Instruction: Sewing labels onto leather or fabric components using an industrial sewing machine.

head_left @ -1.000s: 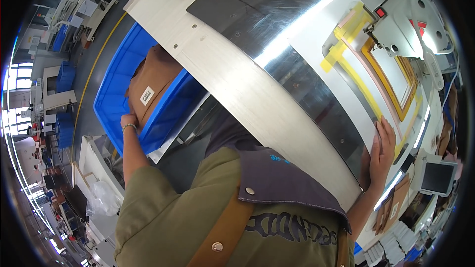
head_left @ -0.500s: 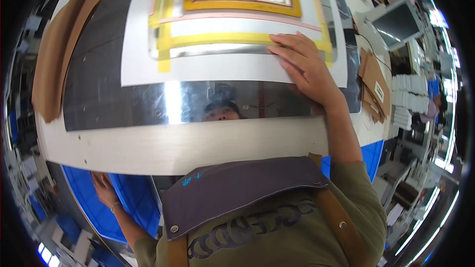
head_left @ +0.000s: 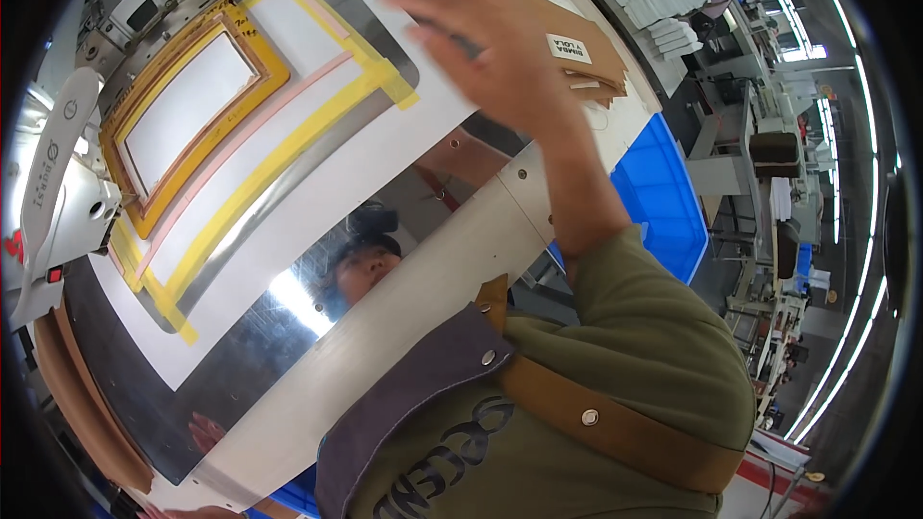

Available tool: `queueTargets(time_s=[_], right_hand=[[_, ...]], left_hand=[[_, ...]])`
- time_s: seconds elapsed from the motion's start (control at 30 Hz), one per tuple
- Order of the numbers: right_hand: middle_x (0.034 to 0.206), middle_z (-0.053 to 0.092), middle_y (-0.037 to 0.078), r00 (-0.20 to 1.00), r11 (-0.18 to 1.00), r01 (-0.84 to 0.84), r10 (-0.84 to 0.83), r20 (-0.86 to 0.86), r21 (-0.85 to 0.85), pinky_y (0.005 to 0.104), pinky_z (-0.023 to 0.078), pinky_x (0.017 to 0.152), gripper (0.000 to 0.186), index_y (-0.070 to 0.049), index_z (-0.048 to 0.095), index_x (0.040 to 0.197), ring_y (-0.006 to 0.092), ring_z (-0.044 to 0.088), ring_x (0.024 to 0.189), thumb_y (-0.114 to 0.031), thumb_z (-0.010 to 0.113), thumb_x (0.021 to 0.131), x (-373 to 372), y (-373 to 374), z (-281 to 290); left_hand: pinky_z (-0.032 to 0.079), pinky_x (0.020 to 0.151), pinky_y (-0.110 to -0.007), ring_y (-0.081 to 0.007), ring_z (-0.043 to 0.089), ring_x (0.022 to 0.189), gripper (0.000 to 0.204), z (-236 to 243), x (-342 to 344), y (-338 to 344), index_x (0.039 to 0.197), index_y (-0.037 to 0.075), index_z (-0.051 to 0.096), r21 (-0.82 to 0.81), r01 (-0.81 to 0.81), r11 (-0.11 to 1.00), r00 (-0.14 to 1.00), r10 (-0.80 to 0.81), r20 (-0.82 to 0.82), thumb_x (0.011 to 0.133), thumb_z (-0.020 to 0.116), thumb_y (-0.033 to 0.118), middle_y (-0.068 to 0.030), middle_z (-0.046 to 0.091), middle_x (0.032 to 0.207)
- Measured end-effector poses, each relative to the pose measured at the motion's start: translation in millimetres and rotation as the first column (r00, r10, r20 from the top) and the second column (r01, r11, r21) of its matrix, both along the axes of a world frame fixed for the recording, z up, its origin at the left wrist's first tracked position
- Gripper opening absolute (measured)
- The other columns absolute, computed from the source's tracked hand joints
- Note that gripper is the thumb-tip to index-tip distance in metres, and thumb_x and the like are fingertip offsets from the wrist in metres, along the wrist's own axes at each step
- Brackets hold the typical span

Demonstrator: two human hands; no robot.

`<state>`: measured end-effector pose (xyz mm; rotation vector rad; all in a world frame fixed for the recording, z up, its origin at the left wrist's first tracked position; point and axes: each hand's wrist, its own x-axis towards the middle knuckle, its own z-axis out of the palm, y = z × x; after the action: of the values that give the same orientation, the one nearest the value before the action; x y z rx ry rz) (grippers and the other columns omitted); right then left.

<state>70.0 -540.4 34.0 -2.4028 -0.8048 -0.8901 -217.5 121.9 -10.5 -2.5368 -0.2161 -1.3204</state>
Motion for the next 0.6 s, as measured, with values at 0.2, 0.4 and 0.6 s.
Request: queueTargets(time_s=[0.2, 0.4, 0.6], right_hand=[[0.122, 0.078, 0.011, 0.889, 0.888, 0.457, -0.457, 0.007, -0.054, 0.0423, 0.054, 0.102, 0.024, -0.009, 0.080, 0.119, 0.0318, 0.071, 0.116, -0.020, 0.068, 0.101, -49, -110, 3], [0.115, 0.080, 0.013, 0.732, 0.762, 0.644, -0.638, -0.238, -0.062, 0.0341, 0.058, 0.096, 0.025, -0.006, 0.079, 0.123, 0.0264, 0.077, 0.105, -0.016, 0.068, 0.104, -107, -164, -5], [0.113, 0.081, 0.012, 0.605, 0.620, 0.785, -0.760, -0.237, 0.013, 0.0383, 0.060, 0.088, 0.025, -0.011, 0.082, 0.119, 0.0301, 0.079, 0.099, -0.025, 0.069, 0.103, -162, -190, 1]], left_hand=[[0.050, 0.115, -0.049, -0.0380, 0.064, 0.135, 0.036, 2, 110, -88, 0.127, -0.009, 0.070, -0.601, 0.420, 0.680, 0.786, -0.604, -0.134, 0.115, 0.047, 0.015, -0.0217, 0.066, 0.147], [0.047, 0.116, -0.051, -0.0400, 0.060, 0.138, 0.030, 7, 174, -175, 0.131, 0.001, 0.073, -0.632, 0.549, 0.547, 0.310, -0.835, -0.454, 0.105, 0.058, 0.004, -0.0202, 0.064, 0.150], [0.046, 0.117, -0.052, -0.0416, 0.058, 0.141, 0.033, -1, 205, -228, 0.131, 0.004, 0.073, -0.571, 0.659, 0.489, 0.246, -0.858, -0.451, 0.099, 0.063, 0.000, -0.0154, 0.065, 0.149]])
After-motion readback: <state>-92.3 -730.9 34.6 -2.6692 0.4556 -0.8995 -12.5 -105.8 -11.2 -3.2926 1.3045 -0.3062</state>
